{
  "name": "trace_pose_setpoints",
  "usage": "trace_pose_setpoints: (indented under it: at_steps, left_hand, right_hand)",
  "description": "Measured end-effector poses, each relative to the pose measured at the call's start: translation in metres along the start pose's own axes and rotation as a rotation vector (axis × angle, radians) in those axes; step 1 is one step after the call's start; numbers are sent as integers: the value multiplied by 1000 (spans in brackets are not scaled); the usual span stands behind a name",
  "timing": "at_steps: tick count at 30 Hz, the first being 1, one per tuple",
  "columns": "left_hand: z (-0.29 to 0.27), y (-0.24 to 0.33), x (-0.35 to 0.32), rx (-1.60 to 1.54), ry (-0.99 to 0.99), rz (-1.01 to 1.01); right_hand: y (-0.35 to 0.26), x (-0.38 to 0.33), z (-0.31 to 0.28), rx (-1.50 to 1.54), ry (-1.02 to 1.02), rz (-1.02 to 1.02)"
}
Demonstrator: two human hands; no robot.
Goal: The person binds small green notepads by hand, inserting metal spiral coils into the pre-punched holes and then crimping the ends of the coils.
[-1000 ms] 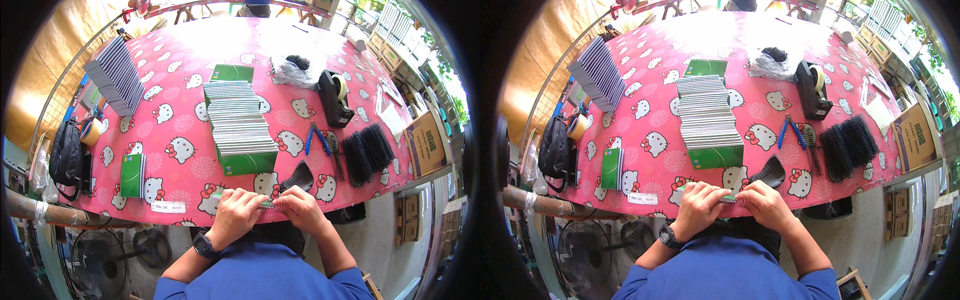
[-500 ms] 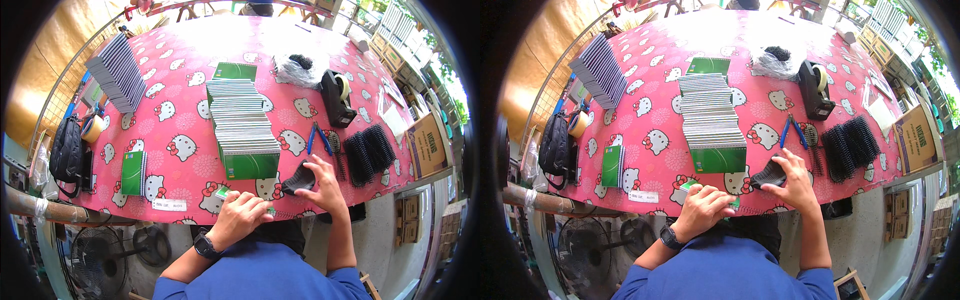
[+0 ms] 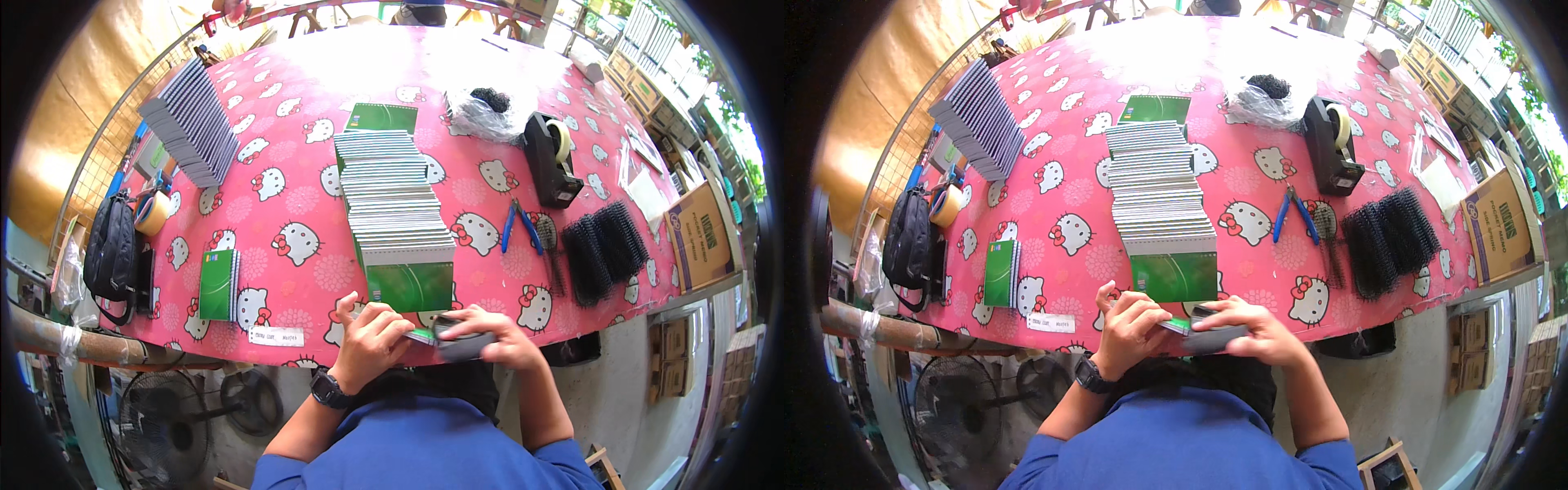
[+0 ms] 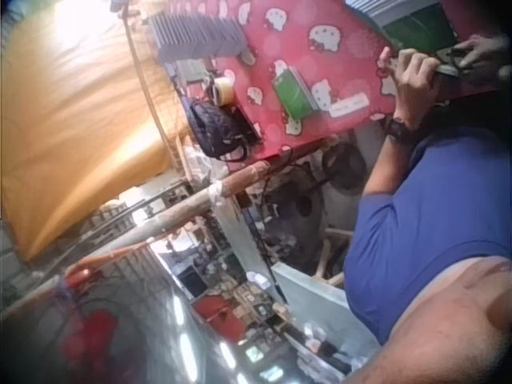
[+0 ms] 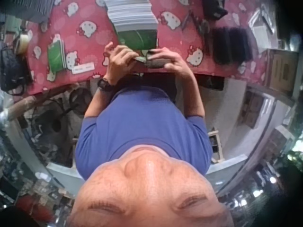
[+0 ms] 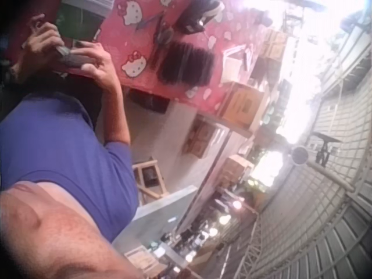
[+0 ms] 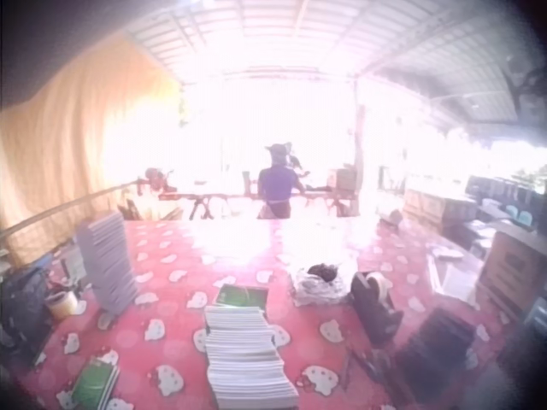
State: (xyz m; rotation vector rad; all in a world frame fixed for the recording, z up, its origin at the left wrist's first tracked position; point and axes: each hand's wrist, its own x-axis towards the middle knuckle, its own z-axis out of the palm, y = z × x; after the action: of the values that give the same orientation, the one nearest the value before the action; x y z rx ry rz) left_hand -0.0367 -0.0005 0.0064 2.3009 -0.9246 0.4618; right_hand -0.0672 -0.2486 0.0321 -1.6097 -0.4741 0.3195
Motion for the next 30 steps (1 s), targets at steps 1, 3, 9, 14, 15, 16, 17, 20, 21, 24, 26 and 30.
trace_pose_setpoints:
  at_steps: [1, 3, 9, 14, 15, 16, 17, 20, 21, 24, 26, 30]
  left_hand:
    - [3, -3, 0, 5, 42, 34]
    - [10, -8, 1, 9, 81, 74]
    - [19, -29, 21, 95, 200, 81]
    - [16, -36, 29, 117, 256, 5]
    - [13, -37, 30, 124, 274, -45]
    - [11, -37, 30, 124, 274, -46]
    - [6, -35, 28, 61, 226, -30]
    - [-8, -17, 20, -67, 55, 41]
    - [-9, -11, 14, -88, 3, 47]
    - [-11, -3, 1, -111, -39, 47]
    - [-12, -2, 0, -139, -21, 37]
    - [-12, 3, 0, -144, -19, 20]
  right_hand:
    - [1, 7, 5, -195, 70, 76]
    - [13, 13, 1, -422, 138, 143]
    - [13, 24, -6, -52, 154, -36]
    - [19, 32, -4, 19, 298, -44]
    - [20, 31, -5, 20, 297, -45]
    - [22, 29, -8, 92, 272, -57]
    - [24, 27, -11, 163, 247, -69]
    - [12, 13, -12, 324, 8, -19]
    - [5, 11, -10, 235, -108, -29]
    - [-1, 10, 5, -171, -82, 24]
    - [8, 9, 6, -304, 137, 107]
    - [-6, 11, 9, 161, -107, -88]
